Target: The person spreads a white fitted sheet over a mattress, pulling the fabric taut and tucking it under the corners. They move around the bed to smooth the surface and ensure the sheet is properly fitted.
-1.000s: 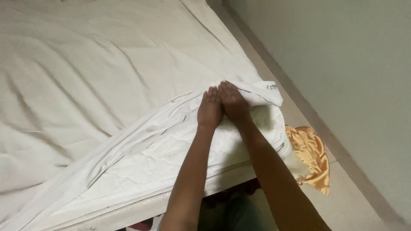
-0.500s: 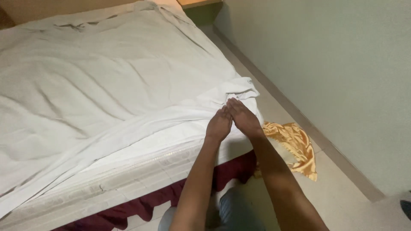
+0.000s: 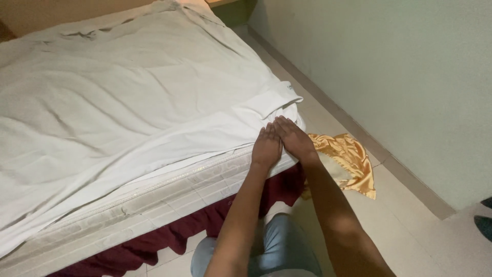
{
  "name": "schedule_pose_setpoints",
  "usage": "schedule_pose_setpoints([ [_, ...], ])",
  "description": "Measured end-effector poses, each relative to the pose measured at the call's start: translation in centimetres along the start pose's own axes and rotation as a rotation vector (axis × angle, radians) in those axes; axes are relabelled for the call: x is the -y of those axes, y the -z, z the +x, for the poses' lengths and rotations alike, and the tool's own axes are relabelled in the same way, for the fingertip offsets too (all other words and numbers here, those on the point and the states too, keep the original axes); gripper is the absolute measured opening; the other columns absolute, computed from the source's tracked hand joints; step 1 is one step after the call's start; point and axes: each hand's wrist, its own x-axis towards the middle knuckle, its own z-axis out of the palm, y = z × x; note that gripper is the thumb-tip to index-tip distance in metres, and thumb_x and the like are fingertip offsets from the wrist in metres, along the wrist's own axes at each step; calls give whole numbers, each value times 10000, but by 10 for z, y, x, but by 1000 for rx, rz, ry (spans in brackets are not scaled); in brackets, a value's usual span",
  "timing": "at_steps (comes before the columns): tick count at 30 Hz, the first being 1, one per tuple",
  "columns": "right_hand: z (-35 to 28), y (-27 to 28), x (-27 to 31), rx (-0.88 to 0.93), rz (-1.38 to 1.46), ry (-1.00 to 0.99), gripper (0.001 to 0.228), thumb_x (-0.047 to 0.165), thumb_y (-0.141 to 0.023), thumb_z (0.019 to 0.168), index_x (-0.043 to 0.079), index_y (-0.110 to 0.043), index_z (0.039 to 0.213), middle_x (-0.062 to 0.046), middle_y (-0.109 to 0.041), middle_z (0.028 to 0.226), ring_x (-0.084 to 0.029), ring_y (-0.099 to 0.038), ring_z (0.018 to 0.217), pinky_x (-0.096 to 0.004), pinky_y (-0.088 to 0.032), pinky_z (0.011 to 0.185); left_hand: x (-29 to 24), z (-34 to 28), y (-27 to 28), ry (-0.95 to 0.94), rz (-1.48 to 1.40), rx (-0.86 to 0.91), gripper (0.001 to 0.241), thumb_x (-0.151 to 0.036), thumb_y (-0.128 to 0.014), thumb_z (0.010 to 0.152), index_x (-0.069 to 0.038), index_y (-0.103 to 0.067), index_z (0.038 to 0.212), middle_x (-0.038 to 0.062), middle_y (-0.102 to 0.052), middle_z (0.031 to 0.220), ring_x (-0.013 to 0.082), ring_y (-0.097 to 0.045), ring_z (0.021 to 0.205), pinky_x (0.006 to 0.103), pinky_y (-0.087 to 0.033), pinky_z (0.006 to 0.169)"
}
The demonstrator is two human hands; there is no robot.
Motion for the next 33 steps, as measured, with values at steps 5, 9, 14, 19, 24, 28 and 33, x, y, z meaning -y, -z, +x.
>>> schedule_pose_setpoints([
  [5,30,12,-19,-7,71,-45,492,45,-480,938,-43,-557,1416,-212,-560,1484,-317,-487,1430,-420,-330,1233,21,30,30,18,-159,-81,531,-228,-513,978,103,-568,1390,267,-576,1458,368,-486,1422,455,-343,1218],
  [9,57,-4,-43,115,46,-167,473,6,-495,917,-44,-578,1380,-239,-582,1438,-347,-514,1410,-428,-346,1246,45,64,-3,61,-103,27,599,-266,-507,1033,105,-440,1498,277,-451,1571,385,-384,1494,475,-269,1251],
  [14,97,-24,-63,64,24,-124,430,34,-543,906,-66,-587,1323,-269,-592,1386,-385,-528,1354,-456,-344,1207,44,100,38,244,-104,162,860,-405,-580,943,110,-240,1542,291,-218,1640,393,-168,1546,477,-137,1258],
  [19,144,-39,-82,42,47,-102,421,52,-592,843,-56,-608,1250,-257,-607,1347,-394,-528,1343,-462,-349,1207,87,142,-13,341,-32,209,874,-390,-566,948,90,-194,1577,268,-170,1678,376,-118,1573,464,-115,1269],
  [24,165,-69,-107,165,229,-66,496,84,-668,745,-75,-605,1210,-275,-596,1324,-417,-518,1317,-495,-386,1150,110,155,-42,408,-185,266,808,-396,-471,997,88,-171,1571,246,-171,1676,354,-131,1571,449,-111,1275],
  [28,159,-86,-118,179,252,11,504,95,-659,763,-82,-590,1229,-296,-588,1331,-428,-534,1304,-501,-423,1144,120,151,-67,370,-196,232,748,-353,-425,1035,102,-180,1575,266,-186,1678,376,-137,1581,460,-115,1276],
  [33,143,-92,-126,63,85,99,425,139,-628,864,-96,-602,1217,-317,-609,1311,-429,-564,1273,-504,-427,1118,109,148,-68,323,-110,209,700,-328,-385,1039,109,-236,1566,272,-225,1669,387,-166,1576,484,-145,1278],
])
